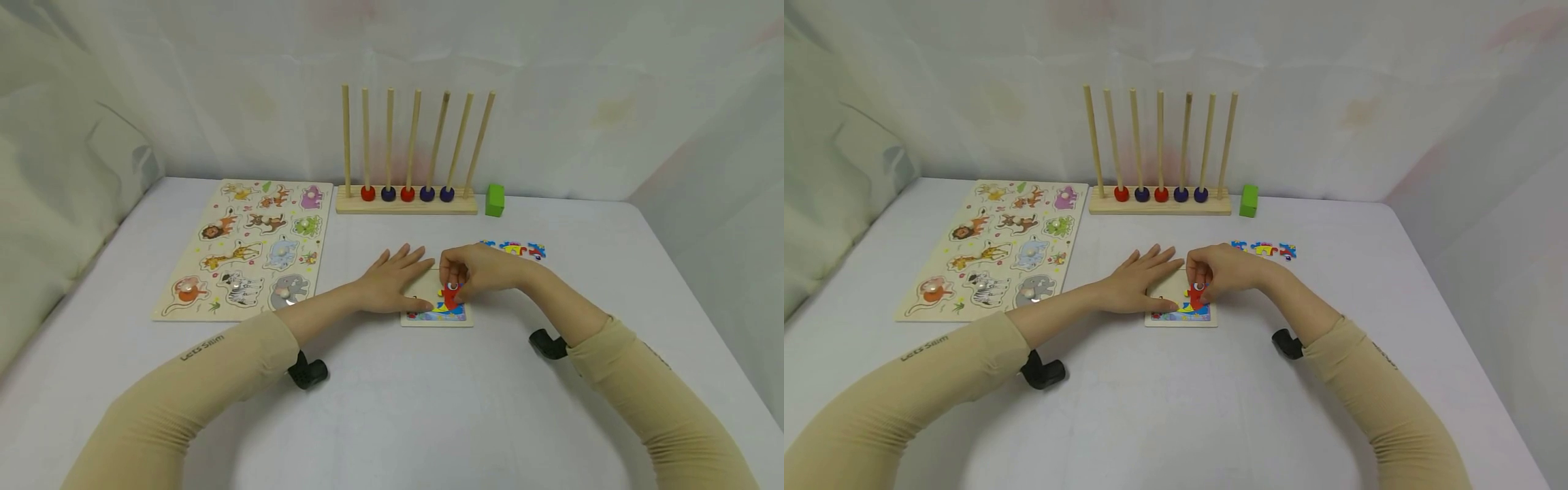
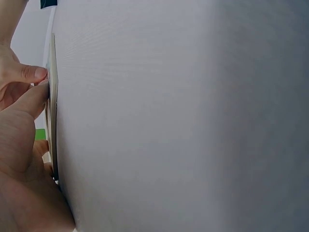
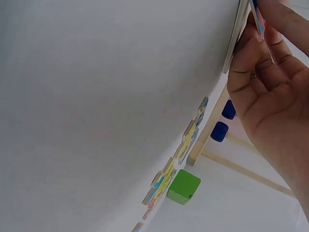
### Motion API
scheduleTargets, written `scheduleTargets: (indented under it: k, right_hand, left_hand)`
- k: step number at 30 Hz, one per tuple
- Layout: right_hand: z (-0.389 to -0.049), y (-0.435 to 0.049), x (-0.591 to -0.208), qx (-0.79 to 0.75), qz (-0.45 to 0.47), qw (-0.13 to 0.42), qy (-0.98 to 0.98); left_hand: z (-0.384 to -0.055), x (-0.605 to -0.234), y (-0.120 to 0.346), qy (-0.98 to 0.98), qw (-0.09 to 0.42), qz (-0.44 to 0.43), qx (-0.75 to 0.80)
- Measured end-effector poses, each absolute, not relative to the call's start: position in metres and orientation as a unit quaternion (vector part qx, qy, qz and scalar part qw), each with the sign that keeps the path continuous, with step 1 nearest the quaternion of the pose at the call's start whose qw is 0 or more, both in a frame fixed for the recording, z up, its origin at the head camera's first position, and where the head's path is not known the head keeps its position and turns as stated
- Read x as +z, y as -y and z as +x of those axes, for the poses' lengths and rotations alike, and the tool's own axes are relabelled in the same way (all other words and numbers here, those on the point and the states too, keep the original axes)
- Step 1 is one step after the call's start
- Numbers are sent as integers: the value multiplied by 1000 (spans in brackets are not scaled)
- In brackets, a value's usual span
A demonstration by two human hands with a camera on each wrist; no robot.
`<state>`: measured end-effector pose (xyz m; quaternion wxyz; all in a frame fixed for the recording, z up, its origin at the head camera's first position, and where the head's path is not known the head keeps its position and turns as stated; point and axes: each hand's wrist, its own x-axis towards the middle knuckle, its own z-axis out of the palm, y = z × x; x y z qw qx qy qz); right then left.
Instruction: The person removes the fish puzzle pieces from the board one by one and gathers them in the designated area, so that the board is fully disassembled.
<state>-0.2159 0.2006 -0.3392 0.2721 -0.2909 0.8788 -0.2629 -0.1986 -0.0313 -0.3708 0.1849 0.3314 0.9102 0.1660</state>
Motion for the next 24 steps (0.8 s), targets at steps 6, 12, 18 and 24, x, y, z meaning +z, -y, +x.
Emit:
scheduleTargets:
  k: [6, 12, 18, 24]
  right_hand:
    - [-216, -202, -340, -272, -288, 277, -876]
    - [-217, -202, -340, -274, -288, 278, -874]
    - [-217, -203, -340, -277, -295, 275, -872]
    - [-218, -203, -340, -274, -295, 277, -872]
  left_hand:
    - [-198, -371, 31, -910, 187, 329, 168]
    - [-199, -370, 26, -911, 196, 314, 181]
    - [-198, -372, 13, -917, 184, 305, 178]
    - [-193, -371, 6, -925, 177, 293, 165]
